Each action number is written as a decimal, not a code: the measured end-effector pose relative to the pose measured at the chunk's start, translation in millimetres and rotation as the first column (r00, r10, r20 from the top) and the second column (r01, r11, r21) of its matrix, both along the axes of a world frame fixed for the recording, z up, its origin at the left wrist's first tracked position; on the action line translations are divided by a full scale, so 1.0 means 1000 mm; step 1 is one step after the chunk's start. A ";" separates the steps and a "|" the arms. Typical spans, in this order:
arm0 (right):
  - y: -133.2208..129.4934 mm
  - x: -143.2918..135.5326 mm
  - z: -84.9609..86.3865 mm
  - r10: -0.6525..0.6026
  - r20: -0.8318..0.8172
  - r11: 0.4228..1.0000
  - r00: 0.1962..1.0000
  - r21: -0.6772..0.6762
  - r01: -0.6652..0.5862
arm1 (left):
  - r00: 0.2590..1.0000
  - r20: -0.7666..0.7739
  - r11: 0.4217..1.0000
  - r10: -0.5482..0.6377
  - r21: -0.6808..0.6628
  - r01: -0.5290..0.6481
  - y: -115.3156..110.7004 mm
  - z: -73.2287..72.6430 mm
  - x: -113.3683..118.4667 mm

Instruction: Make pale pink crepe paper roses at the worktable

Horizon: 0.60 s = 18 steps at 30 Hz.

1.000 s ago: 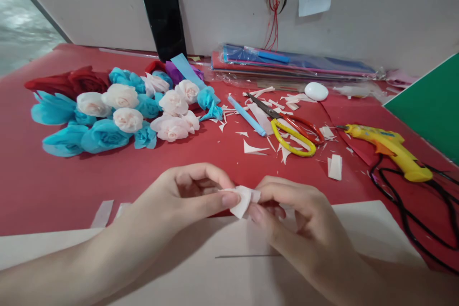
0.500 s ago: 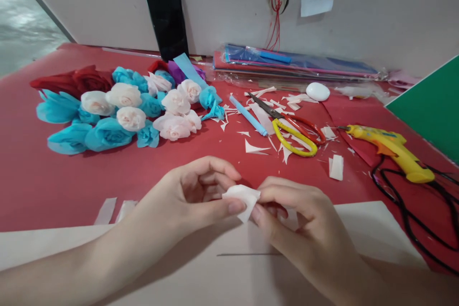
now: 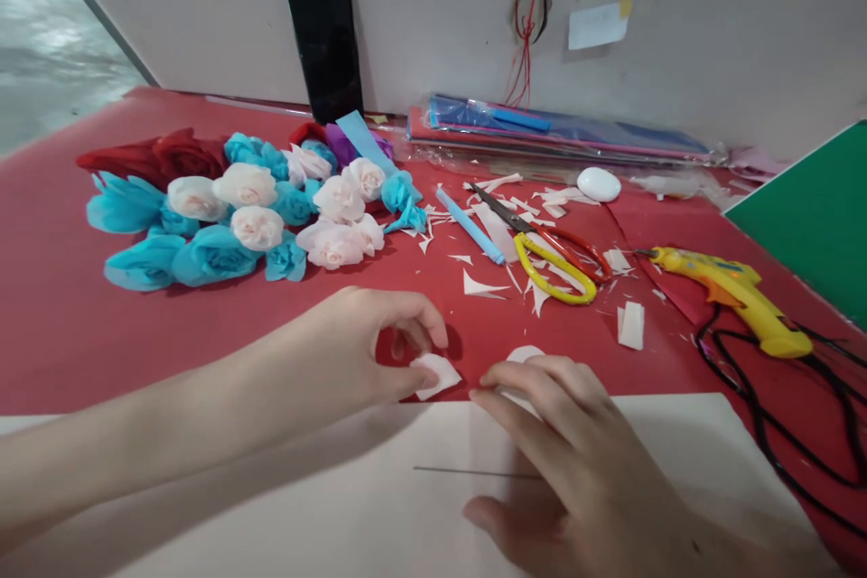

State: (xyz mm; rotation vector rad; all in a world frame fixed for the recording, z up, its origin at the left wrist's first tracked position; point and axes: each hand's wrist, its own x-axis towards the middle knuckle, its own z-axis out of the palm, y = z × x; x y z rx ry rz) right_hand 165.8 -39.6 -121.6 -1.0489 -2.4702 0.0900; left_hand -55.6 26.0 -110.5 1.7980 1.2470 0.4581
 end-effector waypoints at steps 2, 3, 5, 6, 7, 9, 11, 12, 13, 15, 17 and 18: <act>0.000 0.000 -0.002 -0.005 0.005 1.000 1.000 -0.008 0.005 | 1.000 -0.020 1.000 -0.017 0.003 0.017 0.000 -0.001 0.002; 0.000 0.000 -0.002 -0.002 -0.001 1.000 1.000 -0.009 0.002 | 0.999 -0.031 1.000 -0.029 0.002 0.030 0.001 -0.001 0.003; 0.000 0.000 -0.004 0.011 -0.029 1.000 1.000 0.013 -0.011 | 0.997 -0.054 0.998 -0.058 -0.004 0.058 0.003 -0.001 0.004; 0.000 0.000 -0.004 0.020 -0.047 0.999 0.999 0.035 -0.018 | 0.995 -0.066 0.997 -0.074 -0.006 0.073 0.004 -0.002 0.005; -0.001 0.001 -0.005 0.030 -0.060 0.998 0.998 0.052 -0.027 | 0.993 -0.077 0.996 -0.088 -0.004 0.088 0.005 -0.002 0.005; -0.001 0.001 -0.006 0.049 -0.072 0.996 0.996 0.074 -0.044 | 0.988 -0.095 0.993 -0.119 0.008 0.120 0.006 -0.003 0.006; -0.002 0.000 -0.007 0.061 -0.058 0.997 0.996 0.056 -0.058 | 0.982 -0.111 0.987 -0.153 0.024 0.157 0.006 -0.003 0.007; -0.002 0.000 -0.008 0.068 -0.054 0.997 0.996 0.042 -0.066 | 0.978 -0.120 0.984 -0.170 0.029 0.174 0.005 -0.002 0.007; -0.001 0.000 -0.008 0.071 -0.058 0.997 0.996 0.034 -0.069 | 0.974 -0.131 0.982 -0.182 0.032 0.188 0.004 -0.001 0.007; 0.000 -0.002 -0.008 0.076 -0.049 0.997 0.996 -0.001 -0.076 | 0.968 -0.154 0.978 -0.198 0.029 0.205 0.002 0.001 0.007; 0.001 -0.003 -0.006 0.060 -0.037 0.996 0.997 -0.059 -0.062 | 0.962 -0.170 0.975 -0.213 0.020 0.219 0.001 0.003 0.006; 0.001 -0.003 -0.005 0.042 -0.024 0.994 0.999 -0.099 -0.044 | 0.959 -0.175 0.974 -0.222 0.014 0.228 0.001 0.004 0.006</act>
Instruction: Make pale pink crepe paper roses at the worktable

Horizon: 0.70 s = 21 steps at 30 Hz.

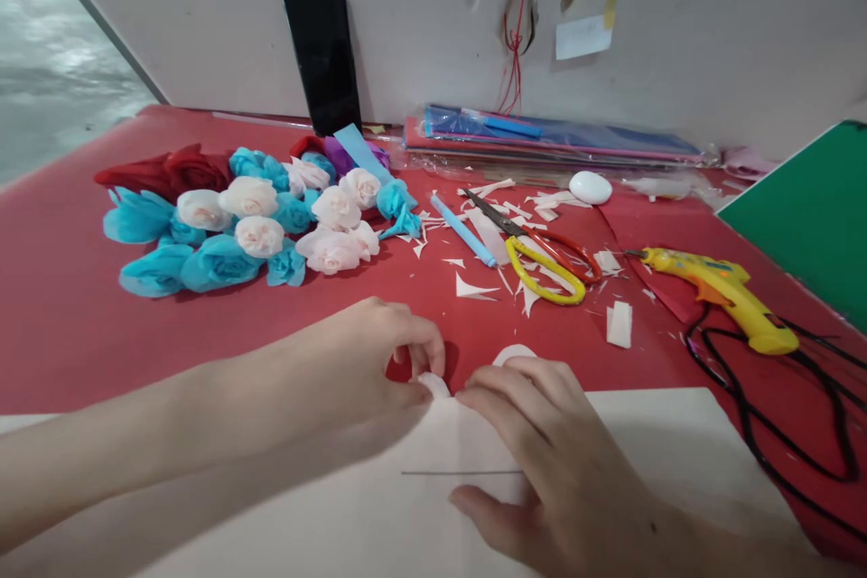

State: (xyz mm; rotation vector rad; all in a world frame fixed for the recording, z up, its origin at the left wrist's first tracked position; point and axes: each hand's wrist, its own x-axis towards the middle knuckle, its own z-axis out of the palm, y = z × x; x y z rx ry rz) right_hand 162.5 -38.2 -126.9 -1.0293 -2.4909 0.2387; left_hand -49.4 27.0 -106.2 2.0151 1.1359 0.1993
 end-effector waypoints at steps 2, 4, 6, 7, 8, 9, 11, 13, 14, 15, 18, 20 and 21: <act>0.000 0.000 0.002 -0.041 0.035 0.996 0.999 -0.081 0.044 | 1.000 -0.009 1.000 -0.011 -0.003 0.011 -0.001 0.003 0.000; -0.001 0.000 0.003 -0.062 0.078 0.987 0.995 -0.143 0.073 | 1.000 -0.015 1.000 -0.004 0.003 0.004 -0.002 0.005 0.000; -0.002 0.001 0.003 -0.066 0.106 0.982 0.992 -0.171 0.084 | 1.000 -0.006 1.000 0.006 0.013 -0.006 -0.003 0.007 -0.001; -0.003 0.001 0.003 -0.066 0.110 0.981 0.992 -0.173 0.084 | 1.000 0.005 1.000 0.011 0.020 -0.011 -0.003 0.008 -0.001; -0.003 0.001 0.003 -0.067 0.111 0.982 0.992 -0.170 0.085 | 1.000 0.019 1.000 0.013 0.027 -0.014 -0.002 0.008 -0.001; -0.003 0.001 0.003 -0.066 0.107 0.983 0.992 -0.163 0.083 | 0.999 0.033 0.999 0.012 0.032 -0.013 -0.001 0.007 -0.002; -0.002 0.000 0.003 -0.059 0.083 0.989 0.995 -0.132 0.070 | 0.998 0.055 0.999 0.010 0.044 -0.013 0.002 0.003 -0.003; -0.001 -0.001 0.003 -0.041 0.056 0.995 0.998 -0.094 0.046 | 0.997 0.071 0.998 0.007 0.059 -0.012 0.004 -0.003 -0.004; 0.000 -0.001 0.003 -0.033 0.041 0.997 0.999 -0.069 0.036 | 0.997 0.078 0.998 0.004 0.069 -0.010 0.005 -0.006 -0.004; 0.000 -0.001 0.003 -0.025 0.028 0.999 0.999 -0.043 0.027 | 0.996 0.086 0.997 0.002 0.082 -0.009 0.006 -0.009 -0.005; -0.001 -0.001 0.000 0.000 -0.006 0.999 1.000 0.054 0.000 | 0.995 0.104 0.993 -0.008 0.121 -0.005 0.004 -0.015 -0.006; -0.002 0.000 -0.002 0.008 -0.011 0.996 1.000 0.093 -0.007 | 0.994 0.112 0.989 -0.015 0.146 -0.001 0.001 -0.016 -0.007; -0.002 0.001 -0.003 0.006 -0.005 0.995 1.000 0.096 -0.005 | 0.993 0.116 0.987 -0.021 0.158 0.003 0.000 -0.016 -0.007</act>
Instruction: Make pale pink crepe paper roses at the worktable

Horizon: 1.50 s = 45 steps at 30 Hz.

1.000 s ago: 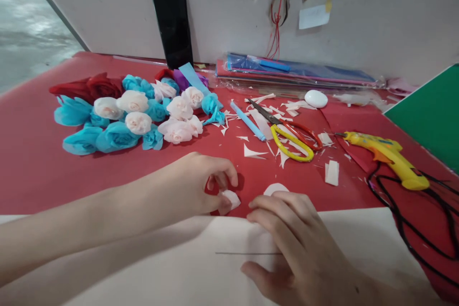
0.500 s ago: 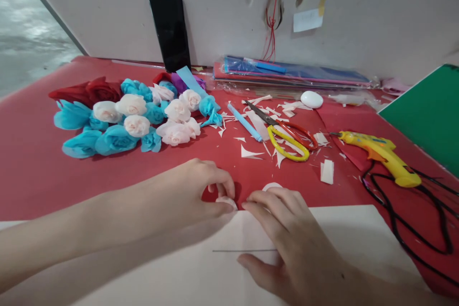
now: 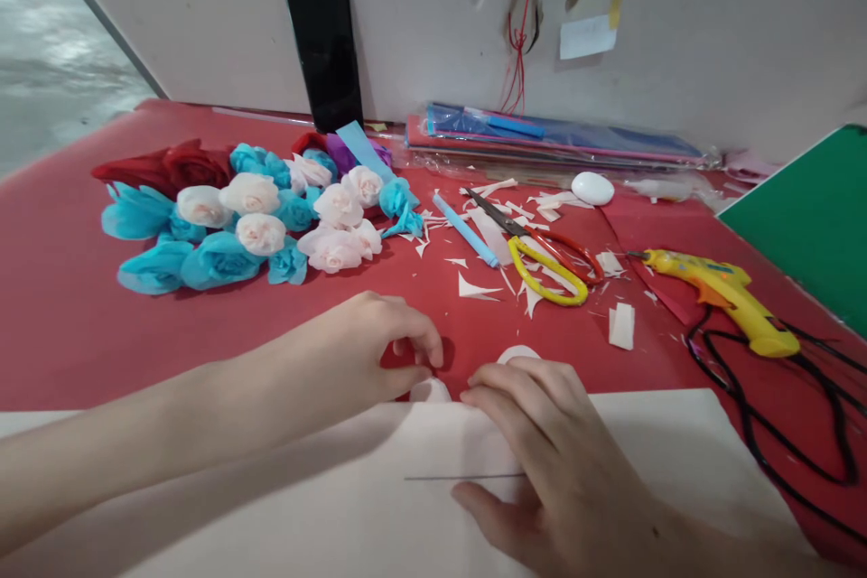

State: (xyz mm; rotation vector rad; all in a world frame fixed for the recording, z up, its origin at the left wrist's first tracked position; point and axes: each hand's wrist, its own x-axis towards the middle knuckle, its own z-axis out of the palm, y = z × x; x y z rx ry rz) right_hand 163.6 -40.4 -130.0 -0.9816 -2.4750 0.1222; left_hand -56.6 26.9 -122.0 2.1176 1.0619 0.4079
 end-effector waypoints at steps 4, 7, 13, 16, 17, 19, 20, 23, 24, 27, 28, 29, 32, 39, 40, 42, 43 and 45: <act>0.001 0.002 -0.002 -0.005 0.005 1.000 1.000 0.001 0.005 | 0.999 0.018 0.997 -0.032 0.077 0.031 -0.002 0.006 -0.001; 0.002 0.003 -0.001 0.009 -0.038 1.000 0.999 0.000 -0.009 | 0.998 0.025 0.989 -0.062 0.139 0.058 -0.002 0.012 -0.004; -0.002 0.003 0.000 0.001 -0.105 0.999 0.994 -0.041 -0.005 | 0.999 -0.018 0.926 -0.032 0.376 0.037 -0.019 0.013 -0.008; -0.004 0.003 -0.001 0.018 -0.116 0.998 0.993 -0.050 -0.023 | 0.998 -0.061 0.848 0.014 0.530 0.021 -0.033 0.009 -0.004; -0.005 0.003 -0.002 0.014 -0.119 0.998 0.993 -0.062 -0.021 | 0.997 -0.064 0.834 0.034 0.551 0.006 -0.037 0.008 -0.003; -0.005 0.002 -0.001 0.003 -0.132 0.996 0.991 -0.084 -0.015 | 0.996 -0.053 0.826 0.069 0.562 -0.027 -0.041 0.005 -0.001; -0.005 0.002 -0.001 -0.001 -0.136 0.995 0.991 -0.095 -0.012 | 0.996 -0.042 0.829 0.078 0.558 -0.041 -0.042 0.004 -0.001; -0.003 0.000 0.002 0.011 -0.143 0.994 0.990 -0.107 -0.026 | 0.995 -0.016 0.832 0.094 0.550 -0.070 -0.043 0.003 0.000; -0.003 0.000 0.003 0.024 -0.150 0.994 0.988 -0.099 -0.039 | 0.995 -0.009 0.834 0.102 0.545 -0.081 -0.043 0.003 0.000; -0.003 0.000 0.005 0.047 -0.165 0.995 0.985 -0.083 -0.062 | 0.993 0.013 0.844 0.117 0.525 -0.106 -0.043 0.002 0.000; -0.004 0.000 0.005 0.058 -0.162 0.994 0.985 -0.080 -0.072 | 0.993 0.021 0.847 0.117 0.519 -0.111 -0.043 0.002 0.001; -0.005 0.000 0.006 0.065 -0.153 0.994 0.986 -0.080 -0.078 | 0.993 0.030 0.850 0.116 0.515 -0.115 -0.043 0.001 0.001; -0.006 0.001 0.005 0.086 -0.128 0.992 0.988 -0.079 -0.097 | 0.993 0.038 0.854 0.107 0.508 -0.112 -0.043 -0.001 -0.001; -0.003 0.002 0.006 0.112 -0.068 0.987 0.991 -0.112 -0.119 | 0.991 0.036 0.889 0.130 0.438 -0.133 -0.041 -0.002 -0.004; -0.003 0.002 0.007 0.110 -0.065 0.987 0.992 -0.111 -0.117 | 0.987 0.036 0.889 0.154 0.432 -0.154 -0.041 -0.001 -0.003; -0.003 0.002 0.007 0.103 -0.066 0.988 0.992 -0.109 -0.110 | 0.980 0.031 0.890 0.196 0.414 -0.191 -0.041 0.001 -0.001; -0.003 0.002 0.008 0.099 -0.070 0.988 0.993 -0.108 -0.106 | 0.978 0.025 0.893 0.207 0.403 -0.199 -0.041 0.001 0.000; -0.003 0.002 0.008 0.105 -0.074 0.987 0.992 -0.113 -0.113 | 0.979 0.007 0.907 0.202 0.376 -0.190 -0.039 0.002 0.001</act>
